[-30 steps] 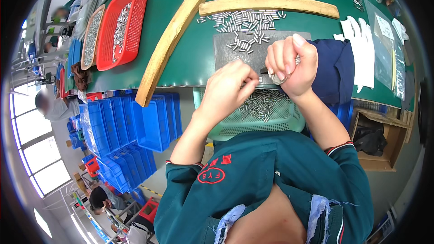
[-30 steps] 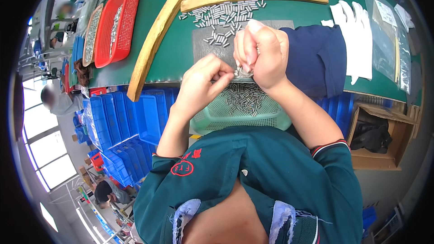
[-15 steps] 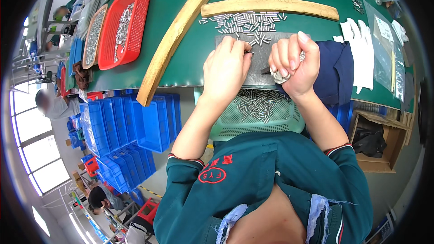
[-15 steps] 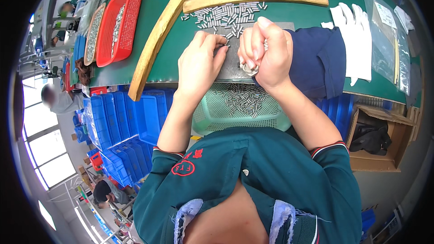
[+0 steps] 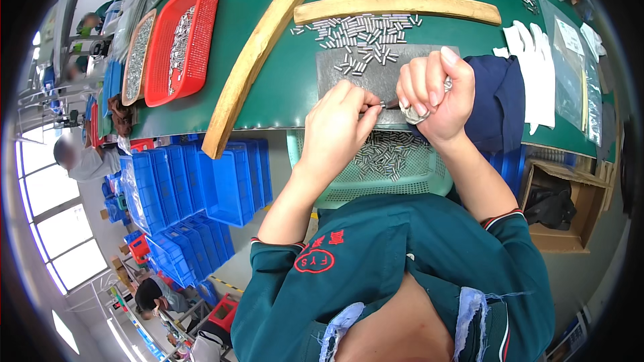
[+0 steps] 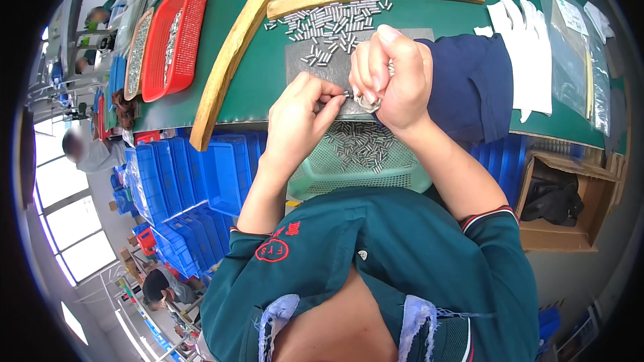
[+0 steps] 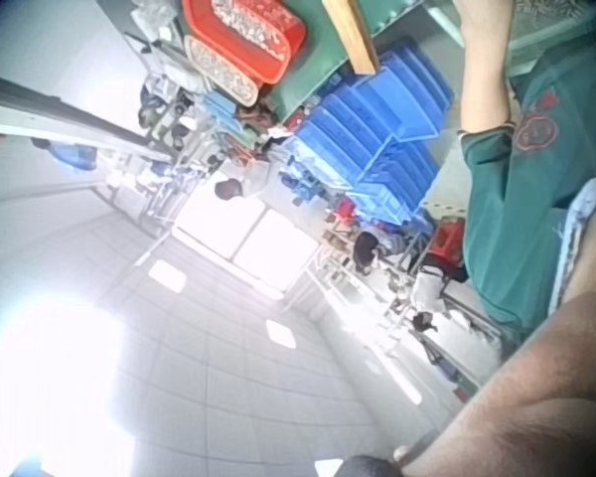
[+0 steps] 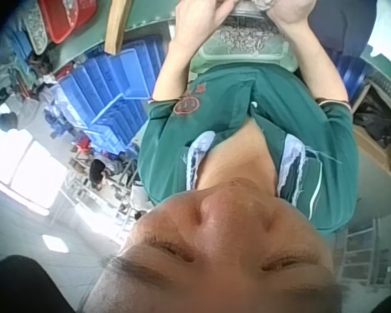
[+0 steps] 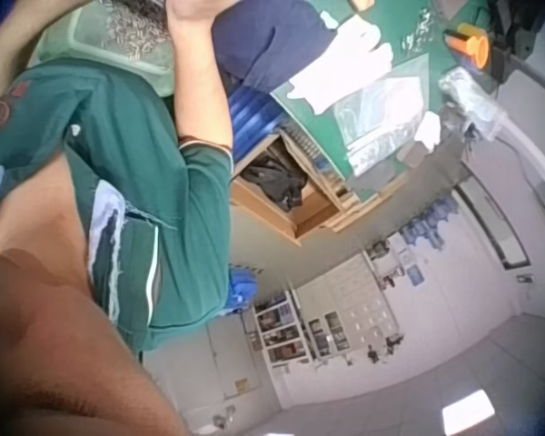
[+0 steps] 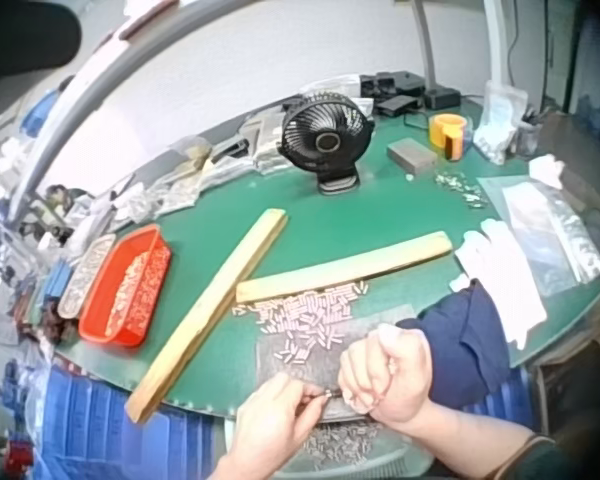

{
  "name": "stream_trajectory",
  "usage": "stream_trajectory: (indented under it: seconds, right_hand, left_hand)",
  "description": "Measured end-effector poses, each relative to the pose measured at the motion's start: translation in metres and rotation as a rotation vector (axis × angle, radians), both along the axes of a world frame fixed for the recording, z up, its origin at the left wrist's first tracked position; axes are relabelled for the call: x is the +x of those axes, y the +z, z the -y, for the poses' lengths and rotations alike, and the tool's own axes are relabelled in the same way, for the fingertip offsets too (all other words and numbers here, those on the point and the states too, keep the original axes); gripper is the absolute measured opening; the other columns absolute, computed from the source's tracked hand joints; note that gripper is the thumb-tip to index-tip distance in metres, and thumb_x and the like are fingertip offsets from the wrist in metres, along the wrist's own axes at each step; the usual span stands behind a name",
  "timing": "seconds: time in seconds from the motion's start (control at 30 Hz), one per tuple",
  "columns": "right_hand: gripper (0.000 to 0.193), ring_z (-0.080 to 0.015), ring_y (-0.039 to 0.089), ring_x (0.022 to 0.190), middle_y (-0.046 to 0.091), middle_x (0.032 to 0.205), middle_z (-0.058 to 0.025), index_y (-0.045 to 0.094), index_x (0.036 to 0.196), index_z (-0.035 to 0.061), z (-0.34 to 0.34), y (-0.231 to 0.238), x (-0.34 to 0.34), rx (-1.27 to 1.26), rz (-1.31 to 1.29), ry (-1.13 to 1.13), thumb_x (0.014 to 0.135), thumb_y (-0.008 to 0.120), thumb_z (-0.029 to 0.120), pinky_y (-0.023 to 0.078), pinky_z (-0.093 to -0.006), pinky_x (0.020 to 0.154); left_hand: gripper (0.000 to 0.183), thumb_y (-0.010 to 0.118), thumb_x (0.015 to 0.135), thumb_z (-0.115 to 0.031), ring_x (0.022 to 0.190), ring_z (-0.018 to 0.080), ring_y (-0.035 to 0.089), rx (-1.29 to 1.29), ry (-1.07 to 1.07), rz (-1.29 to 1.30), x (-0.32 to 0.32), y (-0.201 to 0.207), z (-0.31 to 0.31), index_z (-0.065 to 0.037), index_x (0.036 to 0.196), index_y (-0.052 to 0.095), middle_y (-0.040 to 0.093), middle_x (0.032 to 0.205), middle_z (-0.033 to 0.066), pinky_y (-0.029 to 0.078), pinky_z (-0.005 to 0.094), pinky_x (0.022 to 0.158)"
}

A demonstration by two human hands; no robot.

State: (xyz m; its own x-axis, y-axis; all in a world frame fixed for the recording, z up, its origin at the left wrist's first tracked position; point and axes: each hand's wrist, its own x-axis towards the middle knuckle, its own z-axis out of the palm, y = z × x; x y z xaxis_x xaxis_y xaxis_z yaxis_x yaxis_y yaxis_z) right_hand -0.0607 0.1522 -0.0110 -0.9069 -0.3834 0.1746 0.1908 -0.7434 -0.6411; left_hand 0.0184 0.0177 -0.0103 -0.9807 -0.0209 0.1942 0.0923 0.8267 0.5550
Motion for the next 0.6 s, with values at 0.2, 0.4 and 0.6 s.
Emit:
stream_trajectory:
  seconds: [0.2, 0.4, 0.6]
  right_hand:
    - [0.048, -0.0115, 0.032, 0.034, 0.033, 0.039, -0.0039, 0.032, 0.046, 0.0086, -0.0005, -0.0046, -0.0008, -0.088, -0.001, 0.007, 0.091, 0.033, 0.024, 0.032, -0.0261, 0.039]
    - [0.047, -0.0114, 0.031, 0.034, 0.034, 0.039, -0.0040, 0.032, 0.046, 0.0085, 0.0019, -0.0015, 0.0025, 0.056, -0.082, 0.001, 0.091, 0.032, 0.023, 0.032, -0.0259, 0.039]
    - [0.047, -0.0116, 0.031, 0.033, 0.034, 0.039, -0.0042, 0.032, 0.046, 0.0089, 0.0011, -0.0035, -0.0010, -0.066, -0.042, -0.002, 0.091, 0.031, 0.023, 0.033, -0.0263, 0.038]
  left_hand:
    - [0.010, 0.068, 0.074, -0.006, 0.057, 0.0115, 0.054, 0.071, 0.013, 0.017, 0.0003, -0.0036, 0.0015, -0.004, 0.082, 0.062, 0.054, 0.072, 0.0039, 0.045, 0.0238, 0.052]
    - [0.010, 0.067, 0.075, -0.005, 0.057, 0.0114, 0.054, 0.106, -0.008, 0.013, 0.0001, -0.0038, 0.0029, -0.004, 0.083, 0.063, 0.054, 0.072, 0.0037, 0.045, 0.0236, 0.053]
    - [0.010, 0.067, 0.075, -0.004, 0.058, 0.0117, 0.053, 0.107, -0.040, -0.002, -0.0004, -0.0037, 0.0046, -0.004, 0.084, 0.063, 0.053, 0.072, 0.0041, 0.044, 0.0238, 0.053]
